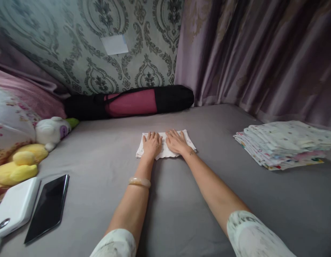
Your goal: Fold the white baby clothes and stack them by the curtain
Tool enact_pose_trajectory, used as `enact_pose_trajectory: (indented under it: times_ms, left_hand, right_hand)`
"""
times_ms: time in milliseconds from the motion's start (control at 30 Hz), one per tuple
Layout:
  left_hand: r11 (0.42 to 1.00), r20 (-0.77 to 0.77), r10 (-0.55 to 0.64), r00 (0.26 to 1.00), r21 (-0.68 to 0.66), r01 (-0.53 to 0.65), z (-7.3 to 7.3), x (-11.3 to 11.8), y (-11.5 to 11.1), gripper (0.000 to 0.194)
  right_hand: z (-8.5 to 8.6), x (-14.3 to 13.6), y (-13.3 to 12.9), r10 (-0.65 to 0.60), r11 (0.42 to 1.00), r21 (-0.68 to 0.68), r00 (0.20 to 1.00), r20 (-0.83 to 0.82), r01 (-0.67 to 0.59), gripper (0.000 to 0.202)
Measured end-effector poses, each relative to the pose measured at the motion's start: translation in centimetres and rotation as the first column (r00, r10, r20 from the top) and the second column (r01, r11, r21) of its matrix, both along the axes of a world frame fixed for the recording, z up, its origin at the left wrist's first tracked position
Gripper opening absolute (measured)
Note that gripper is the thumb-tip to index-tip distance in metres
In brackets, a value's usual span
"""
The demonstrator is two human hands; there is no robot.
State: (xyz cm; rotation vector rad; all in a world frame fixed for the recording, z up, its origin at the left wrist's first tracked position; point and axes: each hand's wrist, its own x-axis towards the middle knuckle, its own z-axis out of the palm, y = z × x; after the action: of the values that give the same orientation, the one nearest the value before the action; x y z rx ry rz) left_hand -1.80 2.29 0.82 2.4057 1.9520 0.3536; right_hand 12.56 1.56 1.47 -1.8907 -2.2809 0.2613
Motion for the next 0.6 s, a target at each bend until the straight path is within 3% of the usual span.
enact_pose_trajectory:
  times_ms: [167, 433, 600]
  left_hand:
    - [0.997, -0.003, 0.073, 0.997, -0.039, -0.073, -0.6, -0.4, 0.0, 0.055]
    - [0.985, 0.013, 0.163, 0.987, -0.054, -0.162, -0.4, -1.2, 0.0, 0.059]
    - [0.985, 0.036, 0.164, 0.986, -0.068, -0.161, -0.5, -1.8, 0.1, 0.062]
  right_hand:
    - [-0.5, 0.6, -0.2, -0.065, 0.998, -0.001, 0.998, 0.021, 0.065, 0.054]
    - [-0.3, 1.4, -0.5, -0.203, 0.979, 0.021, 0.979, 0.023, 0.203, 0.055]
    - [0.0, 1.9, -0.5, -0.208, 0.978, -0.003, 0.978, 0.027, 0.208, 0.055]
